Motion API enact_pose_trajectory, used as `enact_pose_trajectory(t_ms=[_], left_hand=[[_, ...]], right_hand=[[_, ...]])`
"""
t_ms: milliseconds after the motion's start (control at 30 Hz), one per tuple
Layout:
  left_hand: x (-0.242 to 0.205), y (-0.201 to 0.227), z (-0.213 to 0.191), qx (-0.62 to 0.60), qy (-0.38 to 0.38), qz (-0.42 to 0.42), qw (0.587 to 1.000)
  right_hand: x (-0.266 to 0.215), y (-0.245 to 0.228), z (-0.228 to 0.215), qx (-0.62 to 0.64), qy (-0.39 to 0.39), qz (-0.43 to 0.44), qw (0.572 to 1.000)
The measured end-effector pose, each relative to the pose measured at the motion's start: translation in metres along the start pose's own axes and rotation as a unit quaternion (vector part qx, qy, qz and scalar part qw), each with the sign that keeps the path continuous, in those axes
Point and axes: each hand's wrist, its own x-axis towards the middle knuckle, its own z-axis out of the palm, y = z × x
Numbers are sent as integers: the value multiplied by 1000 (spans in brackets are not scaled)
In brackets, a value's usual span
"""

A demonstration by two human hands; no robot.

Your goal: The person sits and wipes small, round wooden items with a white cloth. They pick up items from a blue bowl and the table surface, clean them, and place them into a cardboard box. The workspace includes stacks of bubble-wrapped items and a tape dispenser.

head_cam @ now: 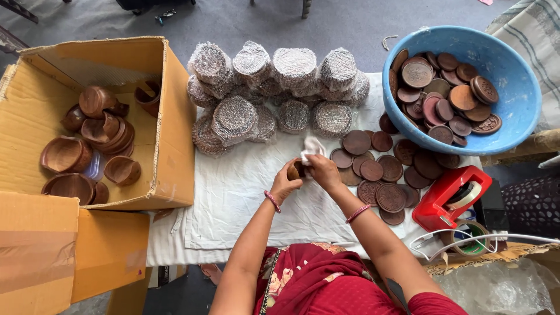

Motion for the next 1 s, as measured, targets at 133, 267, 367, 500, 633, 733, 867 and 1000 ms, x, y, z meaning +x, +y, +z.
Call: enact_pose_trajectory(t_ms=[133, 267, 367, 500, 633, 733, 867, 1000], left_hand=[[9, -8, -7, -40, -5, 36, 999], [14, 0, -13, 189, 26, -11, 982], [18, -7, -12, 308, 32, -47, 950], [13, -6, -4, 348, 44, -9, 936], [18, -5, -4, 362, 51, 8, 931], [15, -4, -5, 376, 46, 1, 925], [1, -2, -5, 364, 49, 43, 929], [-4, -18, -5, 346, 72, 119, 928]], right_hand=[[-3, 11, 22, 64, 20, 43, 997], [8, -21, -7, -152, 14, -138, 979], [7, -20, -7, -134, 32, -193, 971], [5, 18, 26, 59, 26, 11, 998], [18, 20, 29, 24, -72, 87, 993], [20, 1, 18, -138, -30, -138, 980], [6, 16, 19, -16, 2, -97, 995], [-12, 47, 55, 102, -17, 112, 988]])
